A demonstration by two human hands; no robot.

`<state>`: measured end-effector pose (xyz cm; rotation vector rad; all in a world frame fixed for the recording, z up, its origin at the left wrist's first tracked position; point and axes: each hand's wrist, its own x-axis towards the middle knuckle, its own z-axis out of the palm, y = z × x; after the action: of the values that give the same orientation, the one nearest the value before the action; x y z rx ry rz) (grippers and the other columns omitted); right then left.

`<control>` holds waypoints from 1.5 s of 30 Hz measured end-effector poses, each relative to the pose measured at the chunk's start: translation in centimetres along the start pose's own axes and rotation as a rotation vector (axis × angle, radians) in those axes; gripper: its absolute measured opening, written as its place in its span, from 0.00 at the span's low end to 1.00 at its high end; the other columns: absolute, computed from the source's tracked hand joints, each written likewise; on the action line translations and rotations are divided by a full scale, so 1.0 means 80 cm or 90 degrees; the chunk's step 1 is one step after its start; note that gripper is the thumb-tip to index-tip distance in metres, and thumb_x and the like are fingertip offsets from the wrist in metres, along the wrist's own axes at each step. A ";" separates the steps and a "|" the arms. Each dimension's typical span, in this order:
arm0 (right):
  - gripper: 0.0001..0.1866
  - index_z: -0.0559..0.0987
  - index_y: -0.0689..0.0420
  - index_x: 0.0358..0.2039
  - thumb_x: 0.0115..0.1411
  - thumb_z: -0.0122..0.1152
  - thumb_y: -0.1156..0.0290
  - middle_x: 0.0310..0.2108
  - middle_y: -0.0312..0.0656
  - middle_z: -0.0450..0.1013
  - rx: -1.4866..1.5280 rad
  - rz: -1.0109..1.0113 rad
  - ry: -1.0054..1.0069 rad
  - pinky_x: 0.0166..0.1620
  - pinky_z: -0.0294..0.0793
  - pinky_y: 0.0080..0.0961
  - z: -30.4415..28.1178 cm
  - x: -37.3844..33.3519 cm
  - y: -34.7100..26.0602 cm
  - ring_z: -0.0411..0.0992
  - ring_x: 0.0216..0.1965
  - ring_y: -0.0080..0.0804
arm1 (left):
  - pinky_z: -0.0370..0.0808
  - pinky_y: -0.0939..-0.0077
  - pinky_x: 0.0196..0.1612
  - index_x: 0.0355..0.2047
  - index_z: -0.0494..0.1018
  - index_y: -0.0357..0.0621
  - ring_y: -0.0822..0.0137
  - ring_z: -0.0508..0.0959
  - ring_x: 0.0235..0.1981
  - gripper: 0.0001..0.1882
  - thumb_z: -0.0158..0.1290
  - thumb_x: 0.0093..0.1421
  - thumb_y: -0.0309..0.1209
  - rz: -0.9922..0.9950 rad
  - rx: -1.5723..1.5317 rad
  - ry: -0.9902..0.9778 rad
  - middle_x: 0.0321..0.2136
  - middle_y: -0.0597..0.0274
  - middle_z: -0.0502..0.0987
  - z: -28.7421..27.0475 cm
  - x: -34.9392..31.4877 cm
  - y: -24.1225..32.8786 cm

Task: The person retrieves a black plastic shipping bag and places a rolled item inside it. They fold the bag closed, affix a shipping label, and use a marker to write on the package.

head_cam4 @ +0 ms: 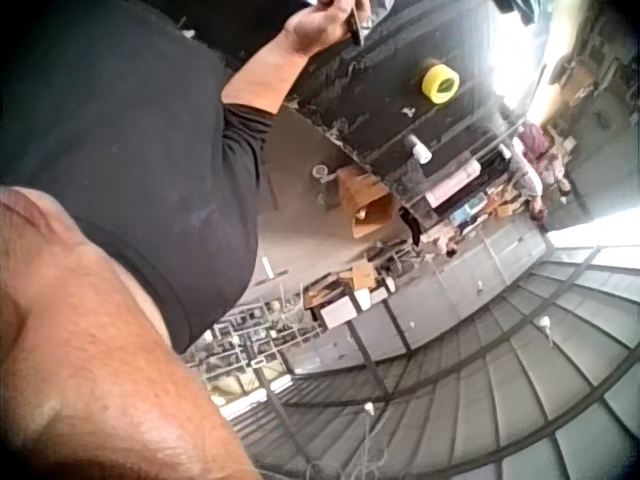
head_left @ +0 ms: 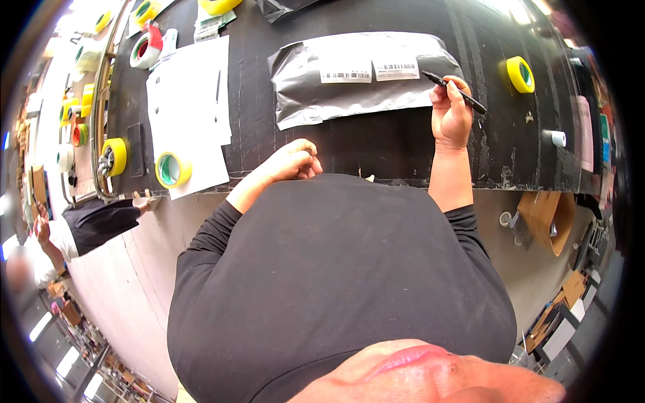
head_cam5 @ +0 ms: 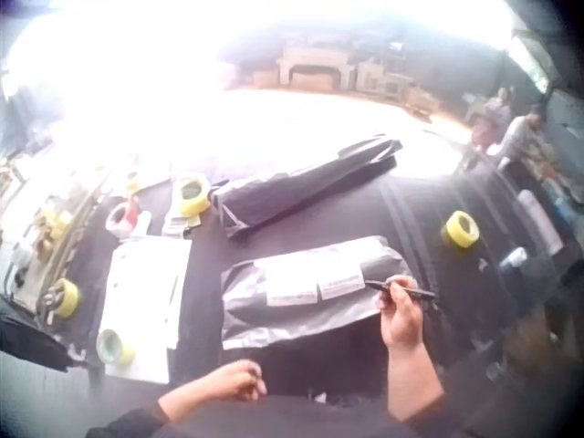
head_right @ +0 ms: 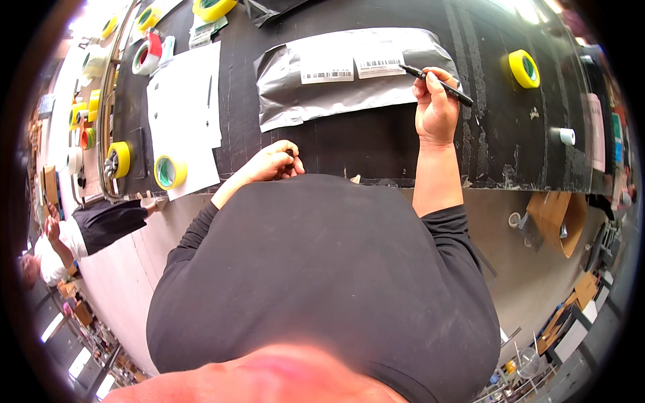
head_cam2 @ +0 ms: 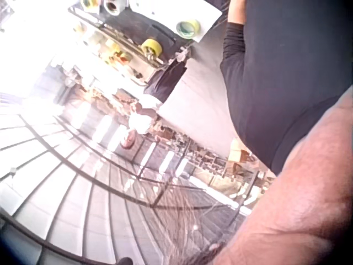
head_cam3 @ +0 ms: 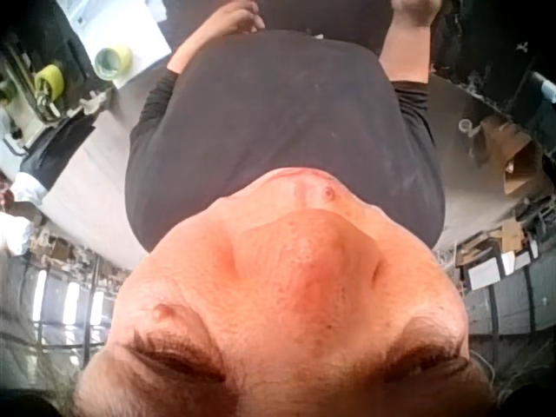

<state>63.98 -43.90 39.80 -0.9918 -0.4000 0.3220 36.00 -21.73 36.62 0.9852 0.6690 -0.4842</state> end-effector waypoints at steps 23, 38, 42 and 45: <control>0.34 0.74 0.44 0.52 0.42 0.77 0.70 0.32 0.35 0.72 -0.801 -0.390 -0.285 0.44 0.71 0.35 -0.055 0.092 0.041 0.70 0.37 0.39 | 0.72 0.80 0.31 0.37 0.68 0.45 0.72 0.76 0.28 0.07 0.47 0.57 0.22 0.029 -0.033 0.073 0.29 0.64 0.75 0.042 0.039 0.008; 0.16 0.71 0.67 0.54 0.67 0.53 0.79 0.50 0.50 0.73 -0.540 -0.346 -0.166 0.45 0.77 0.23 -0.042 0.083 0.026 0.75 0.41 0.31 | 0.73 0.76 0.29 0.55 0.69 0.39 0.71 0.78 0.30 0.33 0.66 0.53 0.41 0.118 0.072 0.279 0.35 0.61 0.78 -0.036 -0.029 0.023; 0.18 0.70 0.65 0.58 0.69 0.51 0.74 0.38 0.43 0.75 -0.349 -0.195 -0.235 0.40 0.74 0.21 -0.021 0.050 0.069 0.73 0.35 0.27 | 0.68 0.76 0.29 0.61 0.65 0.42 0.72 0.73 0.32 0.42 0.67 0.51 0.48 0.107 -0.078 0.218 0.39 0.64 0.74 -0.061 0.007 0.011; 0.19 0.72 0.64 0.56 0.72 0.47 0.65 0.37 0.41 0.75 -0.244 -0.078 -0.204 0.41 0.69 0.19 -0.014 0.018 0.070 0.71 0.35 0.24 | 0.68 0.79 0.27 0.54 0.69 0.43 0.73 0.73 0.28 0.33 0.66 0.54 0.45 0.124 -0.115 0.217 0.32 0.66 0.72 -0.045 0.019 0.019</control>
<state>65.28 -41.21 34.70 -1.2875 -0.8338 0.2990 37.03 -17.98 35.11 0.9576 0.8942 -0.0808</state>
